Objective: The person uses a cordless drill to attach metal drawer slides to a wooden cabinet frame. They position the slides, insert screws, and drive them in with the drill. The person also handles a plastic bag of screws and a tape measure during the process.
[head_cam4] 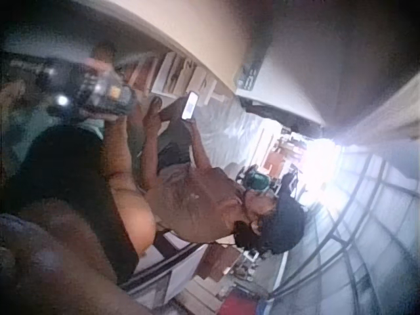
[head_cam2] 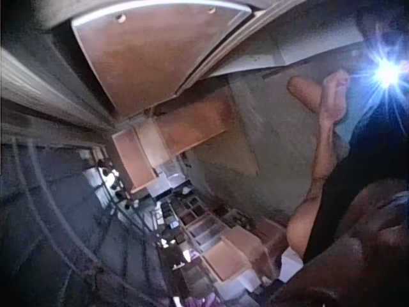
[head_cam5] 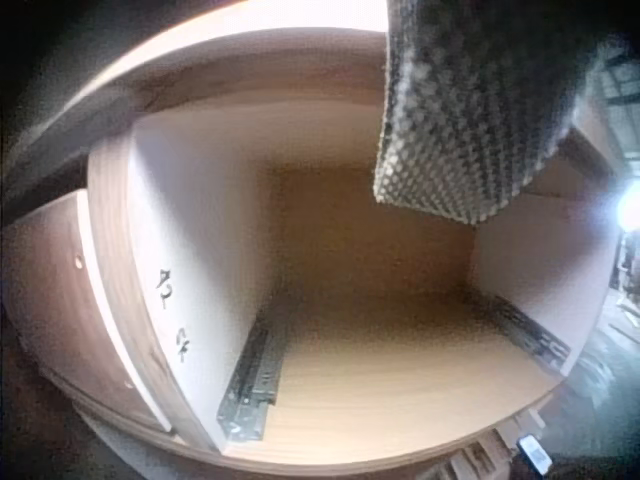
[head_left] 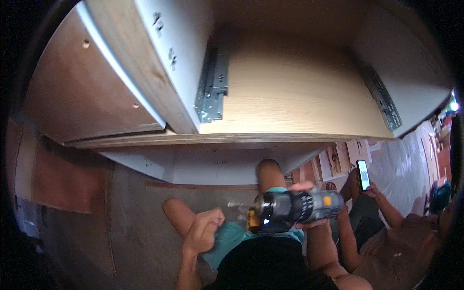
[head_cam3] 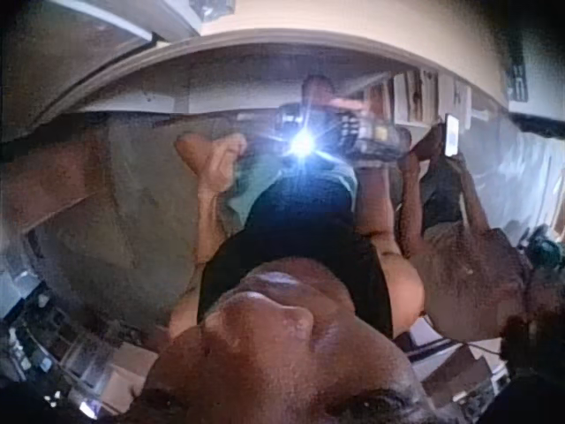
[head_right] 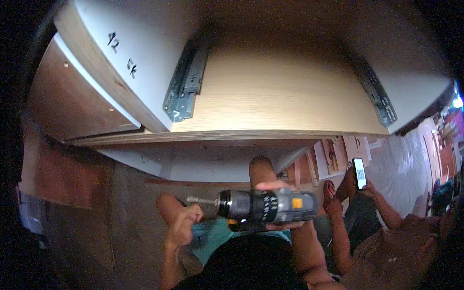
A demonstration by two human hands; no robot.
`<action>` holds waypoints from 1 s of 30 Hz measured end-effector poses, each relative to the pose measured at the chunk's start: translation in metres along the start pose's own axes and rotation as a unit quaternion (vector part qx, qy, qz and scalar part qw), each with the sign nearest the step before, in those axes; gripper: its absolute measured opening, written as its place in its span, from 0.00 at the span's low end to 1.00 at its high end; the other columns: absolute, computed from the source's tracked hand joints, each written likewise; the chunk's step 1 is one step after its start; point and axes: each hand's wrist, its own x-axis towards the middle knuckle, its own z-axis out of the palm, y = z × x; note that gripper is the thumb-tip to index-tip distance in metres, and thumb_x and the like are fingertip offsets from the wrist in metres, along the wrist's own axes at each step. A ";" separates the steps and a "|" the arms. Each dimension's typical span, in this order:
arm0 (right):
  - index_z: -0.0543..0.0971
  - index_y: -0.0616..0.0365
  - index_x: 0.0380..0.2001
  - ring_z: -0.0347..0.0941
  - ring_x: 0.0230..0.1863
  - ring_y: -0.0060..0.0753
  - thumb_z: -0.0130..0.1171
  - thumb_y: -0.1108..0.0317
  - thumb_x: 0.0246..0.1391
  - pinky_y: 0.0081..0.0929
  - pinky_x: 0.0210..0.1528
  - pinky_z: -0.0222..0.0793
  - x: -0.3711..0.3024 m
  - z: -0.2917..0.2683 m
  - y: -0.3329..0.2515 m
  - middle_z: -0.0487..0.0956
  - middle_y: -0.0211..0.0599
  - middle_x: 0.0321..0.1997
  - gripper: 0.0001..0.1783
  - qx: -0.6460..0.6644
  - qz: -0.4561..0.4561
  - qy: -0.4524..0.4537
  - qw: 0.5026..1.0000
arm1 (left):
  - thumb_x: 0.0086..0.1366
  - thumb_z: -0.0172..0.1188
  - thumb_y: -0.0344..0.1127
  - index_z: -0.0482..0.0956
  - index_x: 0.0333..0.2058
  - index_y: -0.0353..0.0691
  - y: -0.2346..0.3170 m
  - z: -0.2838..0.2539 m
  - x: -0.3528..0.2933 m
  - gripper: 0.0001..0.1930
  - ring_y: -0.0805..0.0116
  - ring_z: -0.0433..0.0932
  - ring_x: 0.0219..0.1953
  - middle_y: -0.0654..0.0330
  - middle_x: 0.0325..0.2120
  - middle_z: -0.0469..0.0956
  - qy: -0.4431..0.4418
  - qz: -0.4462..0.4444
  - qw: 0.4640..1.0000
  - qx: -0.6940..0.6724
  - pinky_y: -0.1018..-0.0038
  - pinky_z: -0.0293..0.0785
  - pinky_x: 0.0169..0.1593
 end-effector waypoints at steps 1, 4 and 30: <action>0.60 0.67 0.70 0.84 0.40 0.38 0.78 0.74 0.44 0.34 0.42 0.83 -0.001 0.004 -0.016 0.81 0.53 0.51 0.52 0.008 0.013 0.038 0.999 | 0.71 0.45 0.31 0.68 0.27 0.33 0.007 0.004 0.007 0.12 0.60 0.69 0.28 0.53 0.25 0.68 -0.017 0.007 1.000 0.014 0.67 0.68 0.36; 0.56 0.68 0.71 0.84 0.37 0.36 0.77 0.77 0.43 0.31 0.38 0.82 0.004 0.015 -0.060 0.81 0.54 0.48 0.55 0.104 0.048 0.154 0.981 | 0.72 0.51 0.28 0.76 0.32 0.30 0.024 0.019 0.020 0.10 0.56 0.76 0.33 0.52 0.28 0.73 -0.077 0.011 0.996 0.050 0.67 0.72 0.41; 0.78 0.67 0.49 0.78 0.29 0.26 0.72 0.71 0.49 0.26 0.34 0.77 0.039 0.010 -0.132 0.83 0.47 0.42 0.24 0.111 0.118 0.177 0.971 | 0.74 0.56 0.29 0.76 0.51 0.35 0.147 0.036 0.172 0.10 0.66 0.75 0.45 0.54 0.45 0.76 -0.061 0.066 0.687 -0.721 0.71 0.78 0.50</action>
